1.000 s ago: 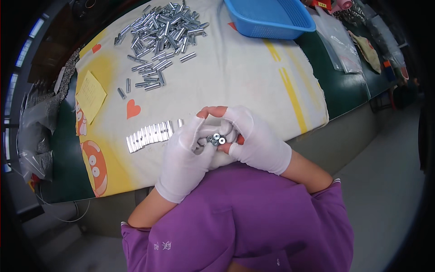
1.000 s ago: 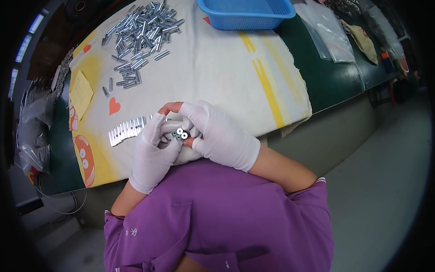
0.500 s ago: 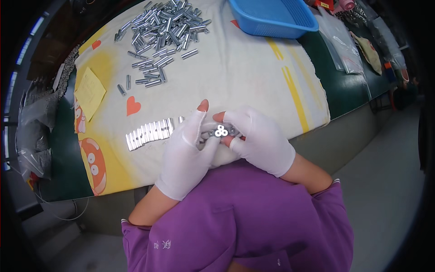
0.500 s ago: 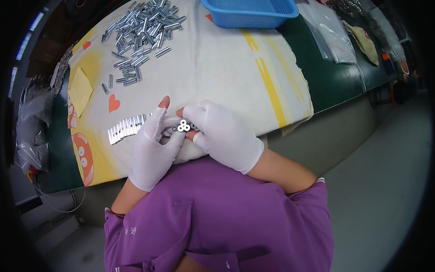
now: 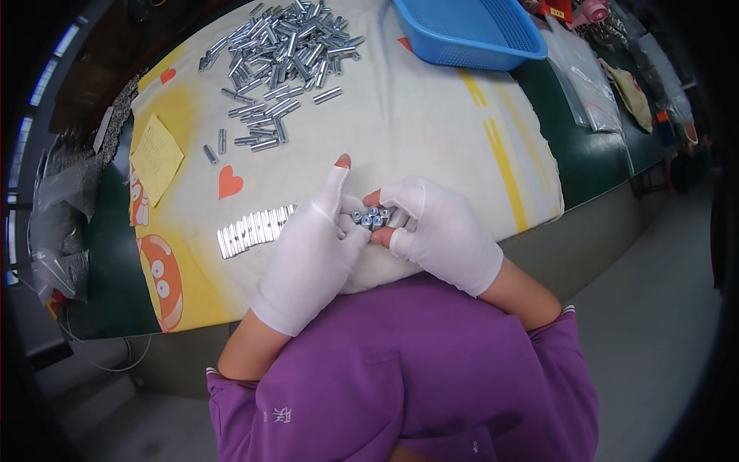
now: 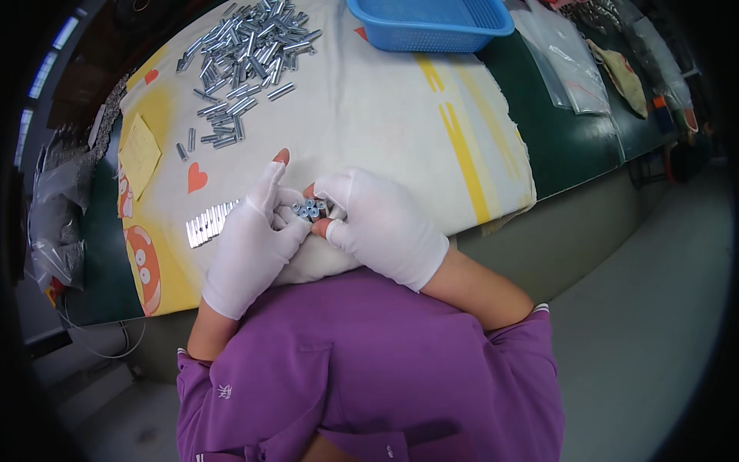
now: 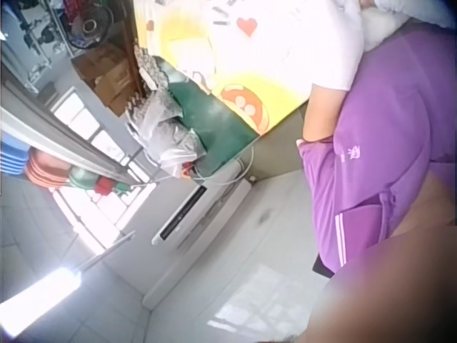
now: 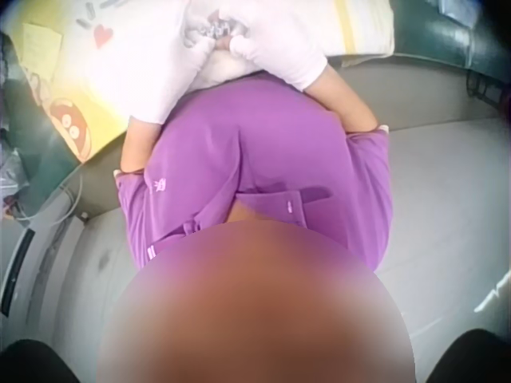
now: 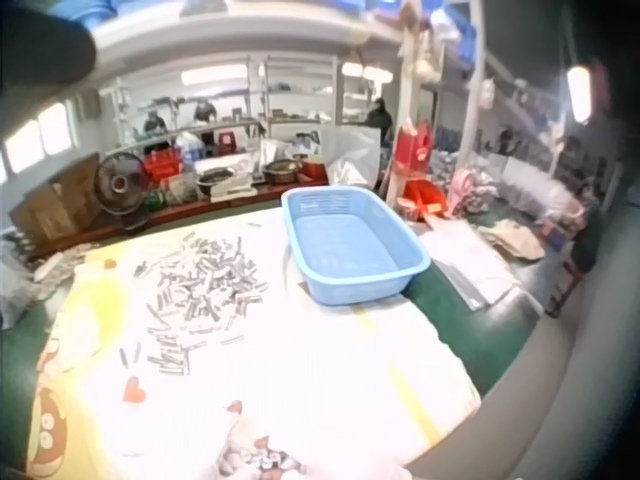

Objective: Sorting small metal bolts on a workbench and bagging them into plastic bags.

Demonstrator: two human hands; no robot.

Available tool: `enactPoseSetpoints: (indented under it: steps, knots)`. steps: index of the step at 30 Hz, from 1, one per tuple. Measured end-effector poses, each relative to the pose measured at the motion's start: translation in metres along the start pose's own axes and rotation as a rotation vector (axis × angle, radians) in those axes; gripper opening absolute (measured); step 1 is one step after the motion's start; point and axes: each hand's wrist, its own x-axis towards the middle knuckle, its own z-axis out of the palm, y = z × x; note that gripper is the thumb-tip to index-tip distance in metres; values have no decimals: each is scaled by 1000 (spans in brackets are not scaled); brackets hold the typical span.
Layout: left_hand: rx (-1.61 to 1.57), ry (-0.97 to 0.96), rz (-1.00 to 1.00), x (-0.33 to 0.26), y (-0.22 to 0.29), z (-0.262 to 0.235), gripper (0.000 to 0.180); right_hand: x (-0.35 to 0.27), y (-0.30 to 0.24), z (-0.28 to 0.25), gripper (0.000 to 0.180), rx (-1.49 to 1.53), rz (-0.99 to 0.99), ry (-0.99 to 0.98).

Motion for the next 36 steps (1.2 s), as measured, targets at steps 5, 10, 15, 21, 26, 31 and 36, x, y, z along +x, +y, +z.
enactPoseSetpoints:
  steps: [5,10,15,21,26,31,36]
  knots:
    - [-16,-56,-79,5,6,-4,74,2,4,2,31,1,-20,13]
    - [-19,-71,-83,5,9,-7,74,2,3,2,31,15,-26,24]
    - [-28,-68,-92,5,11,-7,74,2,4,2,32,2,-38,15]
    - [-21,-75,-85,4,11,-7,74,2,4,2,36,-37,-98,12]
    - [-25,-86,-115,6,12,-8,75,3,1,1,36,-58,-82,-2]
    - [7,-52,-47,3,2,-4,79,2,4,3,31,-126,-211,52]
    - [20,22,47,-13,-12,8,84,-3,6,5,32,-232,-328,85]
